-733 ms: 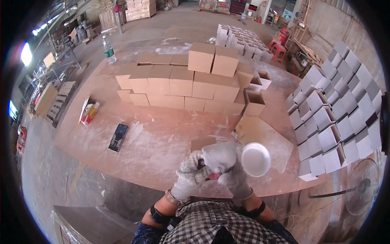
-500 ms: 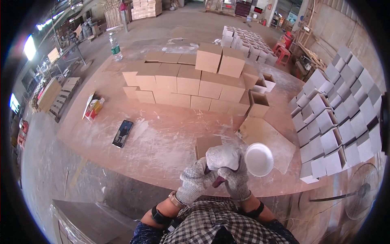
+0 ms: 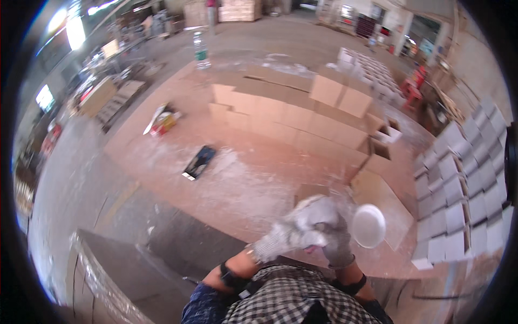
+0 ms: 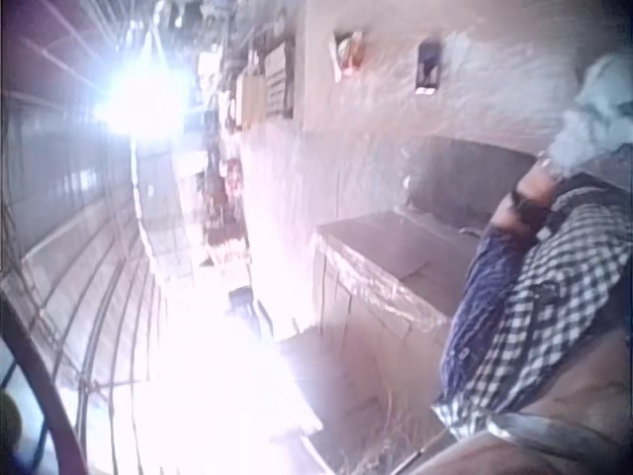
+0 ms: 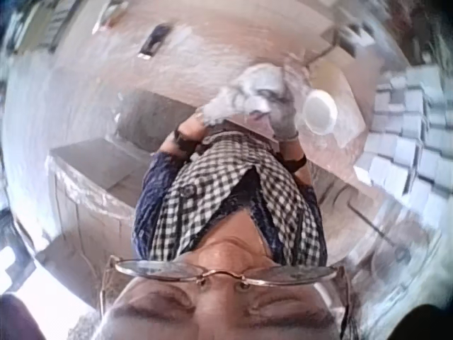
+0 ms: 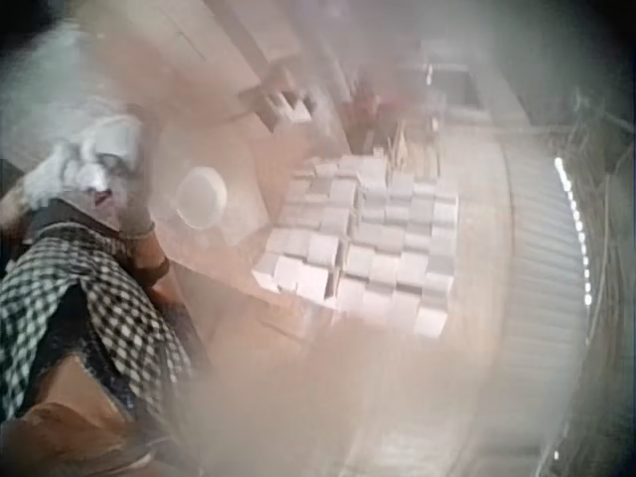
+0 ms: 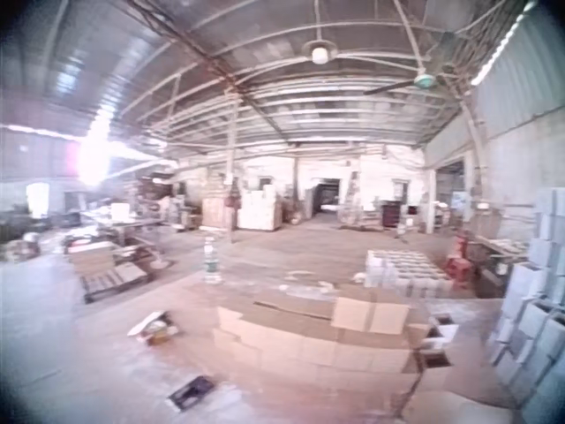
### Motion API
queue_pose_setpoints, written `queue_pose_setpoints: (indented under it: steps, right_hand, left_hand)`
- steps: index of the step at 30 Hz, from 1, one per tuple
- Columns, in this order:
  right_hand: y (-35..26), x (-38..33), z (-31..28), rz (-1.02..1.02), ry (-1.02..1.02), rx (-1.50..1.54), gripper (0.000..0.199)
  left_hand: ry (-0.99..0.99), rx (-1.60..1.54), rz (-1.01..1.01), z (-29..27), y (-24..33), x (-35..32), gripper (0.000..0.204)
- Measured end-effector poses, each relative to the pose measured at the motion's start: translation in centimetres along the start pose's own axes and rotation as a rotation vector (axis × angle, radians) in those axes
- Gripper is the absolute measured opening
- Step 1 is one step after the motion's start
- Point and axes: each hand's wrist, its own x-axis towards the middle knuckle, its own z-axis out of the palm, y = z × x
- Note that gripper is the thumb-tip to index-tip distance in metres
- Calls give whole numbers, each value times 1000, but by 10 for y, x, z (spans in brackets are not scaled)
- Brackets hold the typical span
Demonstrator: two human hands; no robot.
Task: Applying glue or finish to the joints of wooden boxes using a sponge and white liquid.
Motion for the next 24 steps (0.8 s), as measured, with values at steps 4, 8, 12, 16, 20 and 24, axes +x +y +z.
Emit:
queue_pose_setpoints:
  steps: [4, 8, 12, 16, 20, 24]
  right_hand:
    - [29, -4, 2, -127, -64, 315, 34]
    - [28, -1, 10, 113, -39, 878, 49]
    - [18, 0, 23, 63, -108, 964, 58]
    - [7, 1, 24, 90, -119, 779, 61]
    - [21, -13, 14, 76, -28, 621, 62]
    - [4, -8, 10, -47, 144, 337, 60]
  left_hand:
    - [-37, -99, 4, 21, 22, 16, 72]
    - [134, 421, 532, 20, 11, 18, 65]
    - [188, 251, 485, 49, 0, 24, 63]
    - [634, 906, 143, 65, -29, 21, 67]
    - [197, 710, 509, 24, -31, 24, 69]
    - [187, 897, 667, 23, -26, 30, 62]
